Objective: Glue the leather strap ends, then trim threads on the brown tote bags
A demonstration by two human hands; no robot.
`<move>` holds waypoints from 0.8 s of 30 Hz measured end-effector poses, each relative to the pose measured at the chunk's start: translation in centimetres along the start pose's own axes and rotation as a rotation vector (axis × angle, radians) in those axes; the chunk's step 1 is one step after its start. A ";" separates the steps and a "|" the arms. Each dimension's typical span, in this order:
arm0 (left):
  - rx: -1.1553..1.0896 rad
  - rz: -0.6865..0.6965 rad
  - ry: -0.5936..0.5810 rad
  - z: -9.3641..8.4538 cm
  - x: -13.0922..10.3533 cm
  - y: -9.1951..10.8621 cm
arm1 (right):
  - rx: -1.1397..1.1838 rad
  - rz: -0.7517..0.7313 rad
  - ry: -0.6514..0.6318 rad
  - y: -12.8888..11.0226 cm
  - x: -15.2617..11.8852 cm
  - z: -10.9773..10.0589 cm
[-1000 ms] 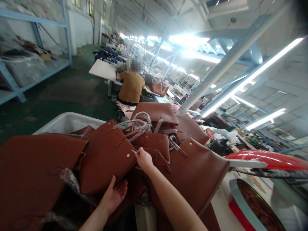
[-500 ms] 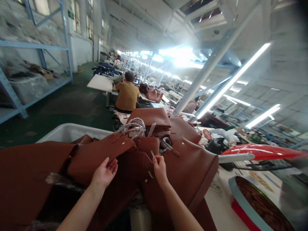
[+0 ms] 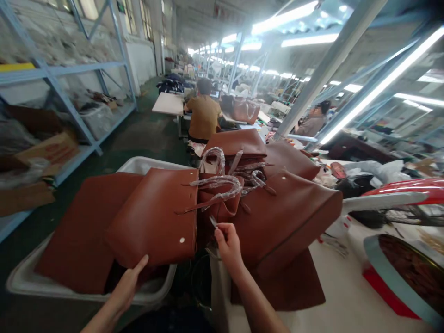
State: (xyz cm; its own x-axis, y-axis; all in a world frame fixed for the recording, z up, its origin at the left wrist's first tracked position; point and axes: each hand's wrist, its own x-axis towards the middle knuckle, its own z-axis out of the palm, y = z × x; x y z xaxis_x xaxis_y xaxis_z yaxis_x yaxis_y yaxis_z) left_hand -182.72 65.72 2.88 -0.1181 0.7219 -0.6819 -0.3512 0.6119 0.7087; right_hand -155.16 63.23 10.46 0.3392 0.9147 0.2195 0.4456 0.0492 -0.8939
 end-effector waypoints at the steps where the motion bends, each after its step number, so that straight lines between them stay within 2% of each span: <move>1: 0.008 -0.040 -0.002 -0.4 0.8 -1.2 | -0.105 0.013 -0.122 0.4 -1.3 0.7; 3: 0.026 -0.075 -0.009 -0.7 2.3 -2.4 | -0.321 0.030 -0.309 1.5 -3.6 2.0; 4: 0.026 -0.084 -0.015 -0.8 2.9 -2.4 | -0.413 0.036 -0.360 2.0 -4.6 2.6; 6: 0.023 -0.100 -0.036 -0.9 3.7 -2.1 | -0.527 0.056 -0.390 2.9 -6.0 3.6; 8: 0.021 -0.112 -0.049 -1.1 4.0 -1.8 | -0.570 0.089 -0.359 3.3 -6.4 4.5; 12: 0.028 -0.129 -0.059 -1.8 4.1 -2.2 | -0.621 0.107 -0.317 2.6 -5.2 5.7; 17: 0.027 -0.097 -0.062 -2.2 4.5 -2.9 | -0.823 0.083 -0.421 0.6 -2.9 7.2; 24: 0.025 -0.086 -0.062 -2.2 4.6 -2.3 | -0.990 0.050 -0.496 -1.4 -0.7 10.2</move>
State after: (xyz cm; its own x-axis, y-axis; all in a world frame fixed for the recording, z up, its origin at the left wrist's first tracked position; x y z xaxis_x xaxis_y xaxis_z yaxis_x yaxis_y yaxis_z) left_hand -184.47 66.94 -2.31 -0.0307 0.6844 -0.7284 -0.3337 0.6799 0.6529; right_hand -164.45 66.59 7.54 0.1049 0.9768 -0.1867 0.9810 -0.1325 -0.1418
